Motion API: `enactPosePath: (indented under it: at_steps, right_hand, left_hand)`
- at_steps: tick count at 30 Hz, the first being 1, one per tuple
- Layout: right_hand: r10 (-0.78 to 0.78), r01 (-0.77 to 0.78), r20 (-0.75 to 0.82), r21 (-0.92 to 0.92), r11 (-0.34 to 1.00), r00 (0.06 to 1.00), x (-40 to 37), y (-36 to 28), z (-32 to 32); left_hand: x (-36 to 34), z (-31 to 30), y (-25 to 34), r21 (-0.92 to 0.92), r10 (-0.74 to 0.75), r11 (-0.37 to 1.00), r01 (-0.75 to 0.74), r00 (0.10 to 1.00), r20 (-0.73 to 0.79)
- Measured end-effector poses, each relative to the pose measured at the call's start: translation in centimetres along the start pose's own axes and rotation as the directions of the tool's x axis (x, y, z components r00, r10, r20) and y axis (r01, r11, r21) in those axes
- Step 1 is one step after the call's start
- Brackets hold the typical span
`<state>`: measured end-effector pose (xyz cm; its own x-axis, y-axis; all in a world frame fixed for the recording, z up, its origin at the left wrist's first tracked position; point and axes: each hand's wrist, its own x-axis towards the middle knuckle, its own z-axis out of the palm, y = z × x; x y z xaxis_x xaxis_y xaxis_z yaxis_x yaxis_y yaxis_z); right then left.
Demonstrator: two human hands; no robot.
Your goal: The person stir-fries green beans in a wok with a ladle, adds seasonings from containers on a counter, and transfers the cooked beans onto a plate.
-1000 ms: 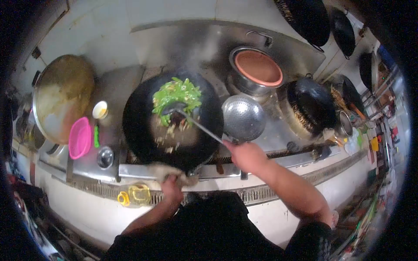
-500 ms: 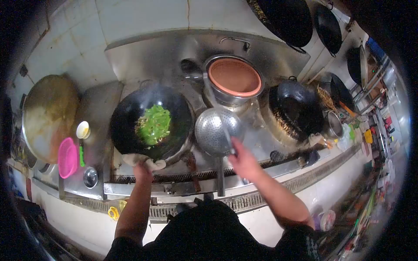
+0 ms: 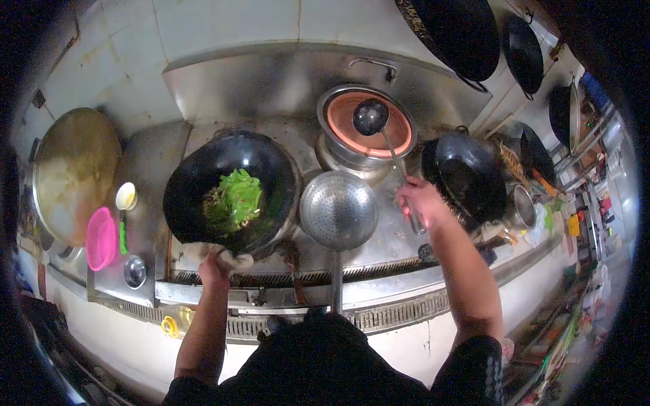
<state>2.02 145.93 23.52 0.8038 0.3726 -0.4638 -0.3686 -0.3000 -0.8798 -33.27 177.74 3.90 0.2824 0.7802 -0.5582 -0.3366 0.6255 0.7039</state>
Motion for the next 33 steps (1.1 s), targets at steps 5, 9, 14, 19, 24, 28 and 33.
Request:
enactPosePath:
  at_steps: [5,9,14,19,24,28,33]
  right_hand:
    - [0.109,-0.143,0.176,0.198,0.970,0.978,-0.3,-2.5,-2.4]
    - [0.181,-0.270,0.285,0.316,0.909,0.941,-4.1,-4.6,-2.3]
    - [0.199,-0.313,0.363,0.288,0.905,0.910,-9.6,-4.8,-0.4]
    - [0.275,-0.311,0.386,0.032,0.950,0.881,-14.2,-3.0,5.3]
    - [0.399,-0.366,0.355,-0.157,0.917,0.846,-15.3,1.7,14.7]
    - [0.405,-0.379,0.466,-0.154,0.913,0.786,-13.5,5.9,23.9]
    - [0.283,-0.280,0.550,-0.092,0.956,0.786,-9.4,8.3,33.0]
  left_hand:
    - [1.8,-1.7,-0.6,0.043,-0.007,0.999,0.007,1.000,0.000]
    - [5.3,-3.6,-3.6,0.080,0.042,0.996,-0.046,0.998,0.044]
    - [1.8,-2.1,-0.6,0.047,-0.051,0.998,0.049,0.998,0.045]
    - [8.5,-7.5,-7.1,0.478,0.621,0.370,-0.796,0.595,0.510]
    - [1.2,-0.9,0.0,0.192,-0.179,0.960,0.206,0.972,-0.150]
    - [1.3,-0.9,-0.9,0.068,-0.073,0.995,0.077,0.995,-0.067]
    - [2.0,-1.3,-1.5,0.091,-0.092,0.990,0.103,0.989,-0.118]
